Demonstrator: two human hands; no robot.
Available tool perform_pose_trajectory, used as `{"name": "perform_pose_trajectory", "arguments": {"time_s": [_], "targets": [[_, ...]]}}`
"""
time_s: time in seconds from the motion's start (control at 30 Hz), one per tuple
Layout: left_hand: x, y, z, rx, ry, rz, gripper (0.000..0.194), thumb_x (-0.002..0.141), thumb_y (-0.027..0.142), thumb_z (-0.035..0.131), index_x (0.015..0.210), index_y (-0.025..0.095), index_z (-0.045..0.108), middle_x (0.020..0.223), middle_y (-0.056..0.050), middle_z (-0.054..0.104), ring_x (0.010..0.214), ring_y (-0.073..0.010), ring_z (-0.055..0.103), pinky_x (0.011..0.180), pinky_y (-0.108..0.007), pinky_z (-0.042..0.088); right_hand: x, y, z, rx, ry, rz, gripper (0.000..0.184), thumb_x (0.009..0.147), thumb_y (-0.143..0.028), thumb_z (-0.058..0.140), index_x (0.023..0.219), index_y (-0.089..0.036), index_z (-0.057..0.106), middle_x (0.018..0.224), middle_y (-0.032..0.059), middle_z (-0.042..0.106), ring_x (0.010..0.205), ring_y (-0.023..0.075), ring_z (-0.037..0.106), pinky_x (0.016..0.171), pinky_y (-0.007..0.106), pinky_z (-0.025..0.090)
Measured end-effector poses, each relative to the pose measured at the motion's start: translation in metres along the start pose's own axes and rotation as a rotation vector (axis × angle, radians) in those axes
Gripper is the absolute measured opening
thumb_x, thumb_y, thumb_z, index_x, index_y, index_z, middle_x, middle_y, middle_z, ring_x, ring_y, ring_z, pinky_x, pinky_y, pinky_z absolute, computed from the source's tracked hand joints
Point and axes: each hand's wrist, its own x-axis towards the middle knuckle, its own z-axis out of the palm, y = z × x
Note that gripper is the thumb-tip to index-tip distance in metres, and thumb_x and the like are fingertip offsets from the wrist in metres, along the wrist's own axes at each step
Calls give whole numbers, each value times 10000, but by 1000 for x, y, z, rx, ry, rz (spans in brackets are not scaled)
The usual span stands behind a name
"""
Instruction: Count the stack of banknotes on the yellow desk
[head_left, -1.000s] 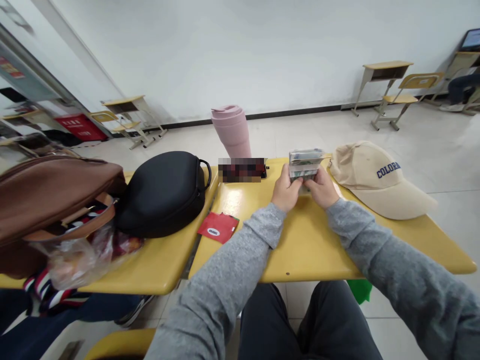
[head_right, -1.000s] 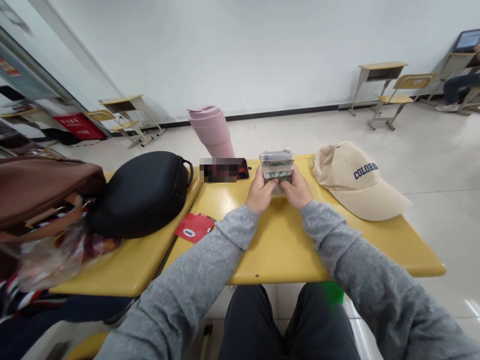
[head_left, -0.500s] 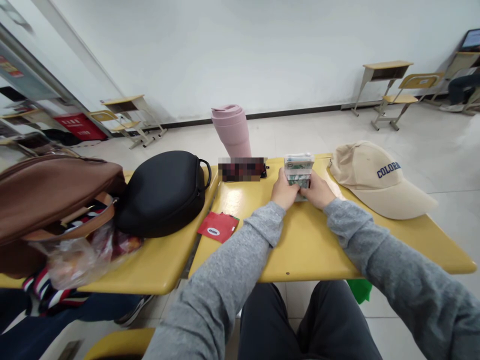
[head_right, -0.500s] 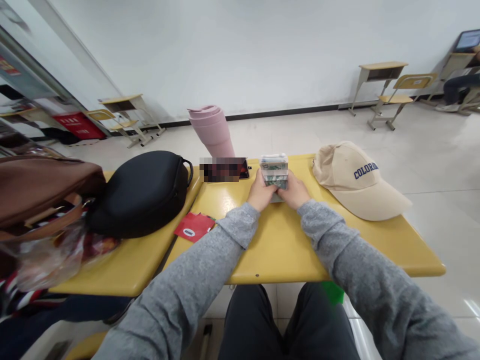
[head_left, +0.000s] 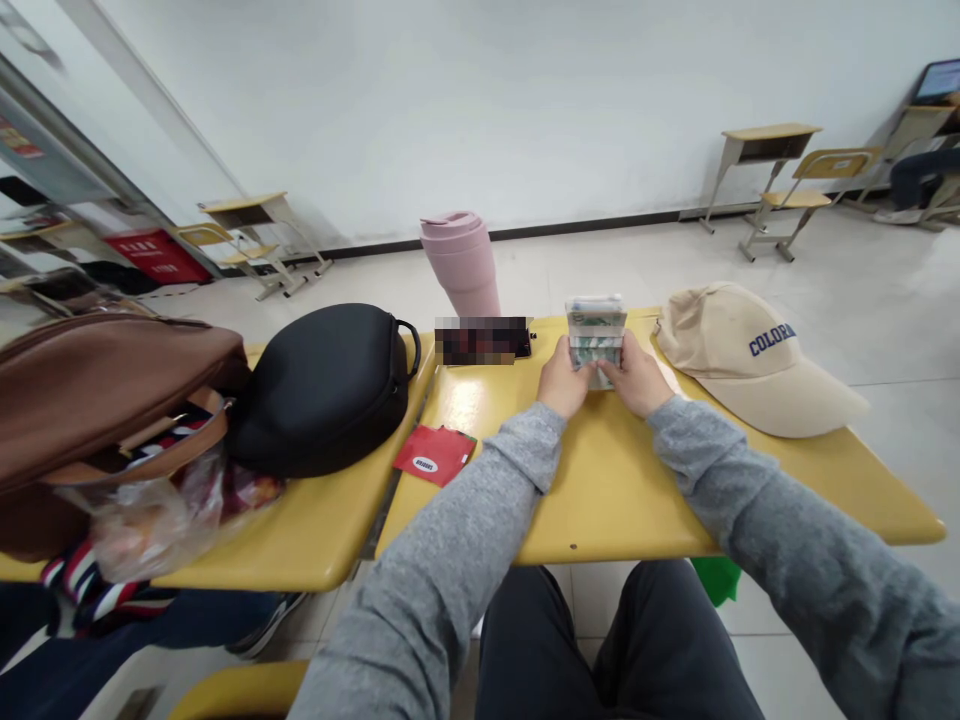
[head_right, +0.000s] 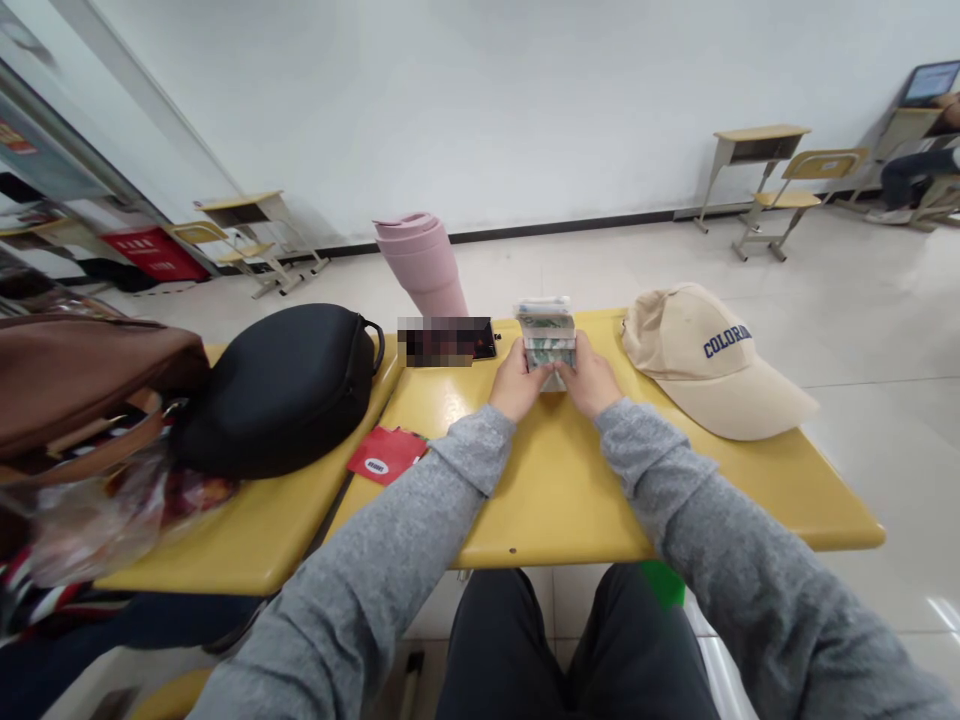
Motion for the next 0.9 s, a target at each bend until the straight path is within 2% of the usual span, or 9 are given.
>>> {"name": "perform_pose_trajectory", "arguments": {"time_s": [0.13,0.37,0.5,0.7,0.8,0.9], "targets": [[-1,-1,-3,176,-15,73,367,696,162,609,1040,234,505,1001,-56,652,925,-227,601,811,-325,437,-3,-3,-2,-130,-38,6,460,684,-213,586,1118,-200,433,907,86,644,785,264,612,706,392,477],[-8,11,-2,361,57,85,187,798,271,519,976,215,514,900,-86,658,852,-256,617,732,-338,433,-5,-11,0,-291,72,65,295,771,-310,520,1042,-202,476,861,96,645,785,289,611,683,391,455],[-11,14,2,412,88,63,218,831,296,475,1037,221,482,929,-92,659,874,-256,621,738,-336,430,-7,-14,5,-296,128,79,248,796,-306,479,1020,-201,466,887,106,647,809,287,614,688,380,452],[-6,4,3,451,13,-43,266,781,276,530,1035,229,472,1031,-101,651,957,-261,609,777,-341,431,-5,-4,10,-295,-12,138,306,771,-280,498,1061,-192,458,956,121,651,860,295,619,720,388,462],[-3,2,-1,464,8,-41,269,741,274,573,992,239,482,1040,-83,650,982,-255,601,792,-332,431,-4,1,9,-280,-61,113,406,721,-265,553,1108,-200,448,971,102,650,866,282,621,724,370,469],[-3,4,-5,456,-21,-68,356,696,284,626,1012,256,464,1016,-58,659,956,-253,611,761,-320,437,-4,3,8,-280,-117,90,508,677,-237,587,1159,-204,432,965,89,654,853,279,625,709,359,473]]}}
